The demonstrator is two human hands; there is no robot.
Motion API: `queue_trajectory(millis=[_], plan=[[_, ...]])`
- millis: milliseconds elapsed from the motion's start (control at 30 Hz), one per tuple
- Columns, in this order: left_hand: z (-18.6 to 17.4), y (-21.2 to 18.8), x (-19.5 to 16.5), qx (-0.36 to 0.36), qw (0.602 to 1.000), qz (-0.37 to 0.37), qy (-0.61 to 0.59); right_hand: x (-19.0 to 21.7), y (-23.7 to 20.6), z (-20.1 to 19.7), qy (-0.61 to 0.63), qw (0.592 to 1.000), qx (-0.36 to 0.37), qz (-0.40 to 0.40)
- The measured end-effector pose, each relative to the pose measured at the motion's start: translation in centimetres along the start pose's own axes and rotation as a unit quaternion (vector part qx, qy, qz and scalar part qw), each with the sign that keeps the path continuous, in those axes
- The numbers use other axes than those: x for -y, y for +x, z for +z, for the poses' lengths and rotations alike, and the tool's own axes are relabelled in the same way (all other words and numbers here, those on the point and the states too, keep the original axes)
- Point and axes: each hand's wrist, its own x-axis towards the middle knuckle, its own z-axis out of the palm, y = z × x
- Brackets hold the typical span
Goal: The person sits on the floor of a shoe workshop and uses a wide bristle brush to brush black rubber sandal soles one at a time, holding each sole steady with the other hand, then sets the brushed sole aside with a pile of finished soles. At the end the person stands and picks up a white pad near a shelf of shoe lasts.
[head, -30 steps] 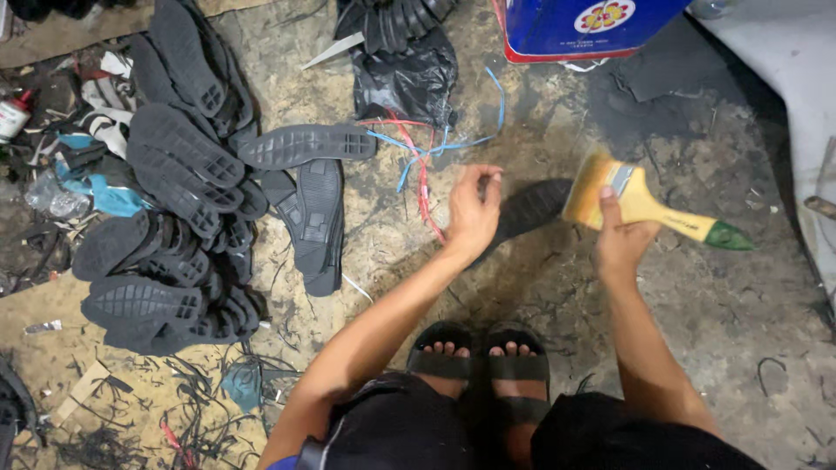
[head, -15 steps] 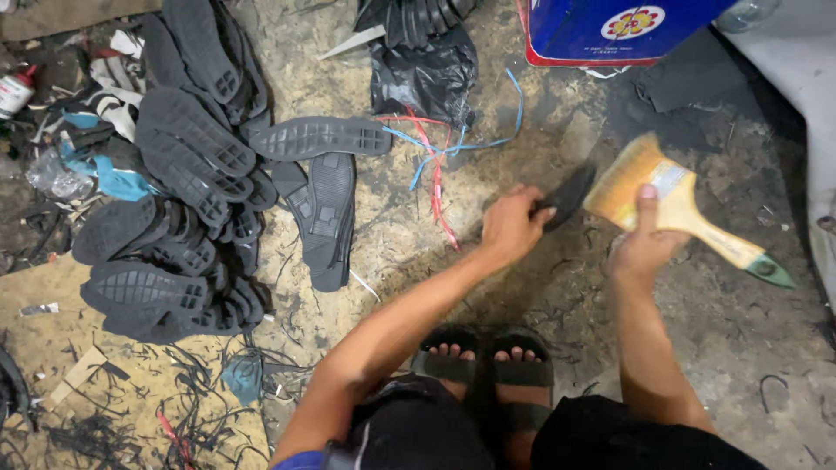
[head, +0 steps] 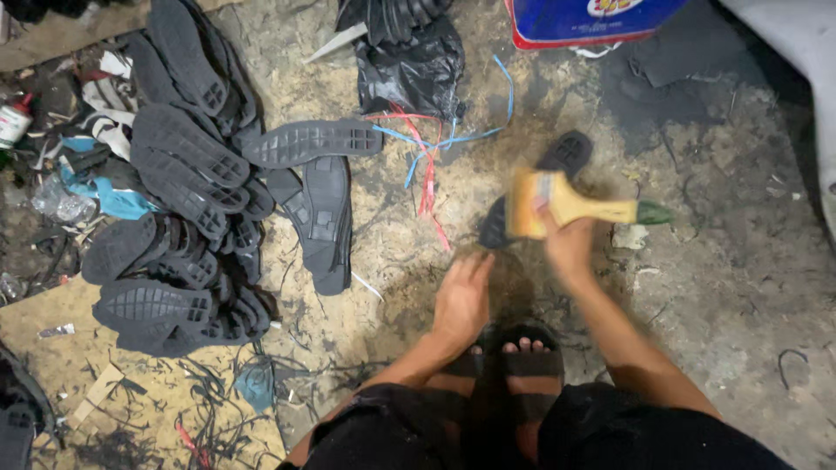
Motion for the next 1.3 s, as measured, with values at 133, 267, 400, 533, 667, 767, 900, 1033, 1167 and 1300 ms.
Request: queue_trajectory(millis=[133, 267, 400, 533, 667, 767, 900, 1033, 1167, 1300], plan=[[0.3, 1.8, 0.5, 0.158, 0.948, 0.097, 0.26, -1.2, -1.6, 1.8, -0.124, 0.964, 0.21, -0.104], [1.0, 2.3, 1.3, 0.157, 0.927, 0.116, 0.321, 2.0, 5.5, -2.8, -0.342, 0.856, 0.204, -0.33], [1.7, 2.2, 1.2, 0.15, 0.942, 0.1, 0.283, 5.8, 10.7, -5.5, -0.179, 0.964, 0.0, -0.198], [2.5, 2.7, 0.9, 0.172, 0.926, 0.102, 0.319, 4.5, 5.6, -1.3, -0.27, 0.931, 0.145, -0.196], [2.5, 2.6, 0.9, 0.194, 0.925, 0.088, 0.315, 2.5, 5.1, -0.3, -0.299, 0.841, 0.367, -0.261], [1.8, 3.2, 0.2, 0.196, 0.927, 0.085, 0.309, 3.6, 11.4, -5.3, -0.223, 0.96, 0.105, -0.13], [1.0, 6.6, -1.1, 0.172, 0.969, -0.035, 0.171, 5.0, 14.3, -9.5, -0.252, 0.942, -0.147, -0.169], [2.1, 9.2, -0.7, 0.015, 0.993, -0.101, 0.06, 3.7, 7.0, -8.7, 0.035, 0.972, -0.114, -0.202], [4.8, 9.5, -0.2, 0.064, 0.969, -0.206, -0.124, 2.3, 1.7, -8.2, 0.081, 0.987, -0.127, -0.062], [1.4, 11.5, -1.3, -0.011, 0.809, -0.33, -0.486, 2.9, 1.9, -9.3, 0.11, 0.975, -0.192, 0.001]])
